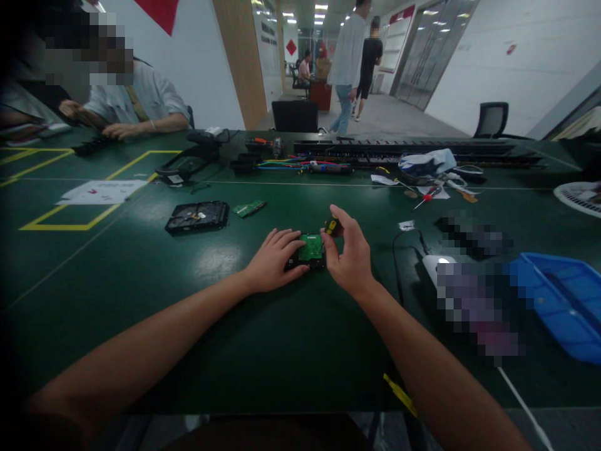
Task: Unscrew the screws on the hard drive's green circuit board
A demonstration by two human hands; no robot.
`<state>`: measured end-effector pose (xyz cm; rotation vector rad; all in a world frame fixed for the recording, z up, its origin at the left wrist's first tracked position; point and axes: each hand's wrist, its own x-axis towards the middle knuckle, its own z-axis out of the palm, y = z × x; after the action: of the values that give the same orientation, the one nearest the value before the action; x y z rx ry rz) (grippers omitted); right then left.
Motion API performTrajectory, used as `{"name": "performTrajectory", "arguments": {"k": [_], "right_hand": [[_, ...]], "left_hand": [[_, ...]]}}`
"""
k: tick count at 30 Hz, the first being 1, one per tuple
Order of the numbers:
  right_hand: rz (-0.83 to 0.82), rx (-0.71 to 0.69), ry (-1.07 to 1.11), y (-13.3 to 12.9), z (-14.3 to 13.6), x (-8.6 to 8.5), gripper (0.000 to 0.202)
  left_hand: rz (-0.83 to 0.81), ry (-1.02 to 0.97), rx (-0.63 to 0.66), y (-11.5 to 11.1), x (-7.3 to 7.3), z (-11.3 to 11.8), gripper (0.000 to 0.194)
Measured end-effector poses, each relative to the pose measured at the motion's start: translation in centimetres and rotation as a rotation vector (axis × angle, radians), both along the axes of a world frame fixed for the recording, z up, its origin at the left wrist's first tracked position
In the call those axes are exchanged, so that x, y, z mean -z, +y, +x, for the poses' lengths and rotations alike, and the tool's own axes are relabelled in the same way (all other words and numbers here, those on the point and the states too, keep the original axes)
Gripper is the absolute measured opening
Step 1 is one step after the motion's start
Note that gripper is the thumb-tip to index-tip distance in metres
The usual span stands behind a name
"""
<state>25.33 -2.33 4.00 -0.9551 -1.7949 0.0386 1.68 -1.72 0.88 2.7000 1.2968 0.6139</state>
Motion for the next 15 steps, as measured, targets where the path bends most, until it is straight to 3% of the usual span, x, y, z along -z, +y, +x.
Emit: {"name": "performTrajectory", "arguments": {"k": [8,15], "right_hand": [[-0.068,-0.1,0.004,-0.46,-0.32,-0.45,0.064],[0.027,0.021,-0.05,-0.14,-0.1,-0.13,0.063]], "left_hand": [[-0.002,-0.012,-0.001,0.02,0.0,0.0,0.059],[-0.001,0.001,0.004,0.07,0.07,-0.02,0.06]]}}
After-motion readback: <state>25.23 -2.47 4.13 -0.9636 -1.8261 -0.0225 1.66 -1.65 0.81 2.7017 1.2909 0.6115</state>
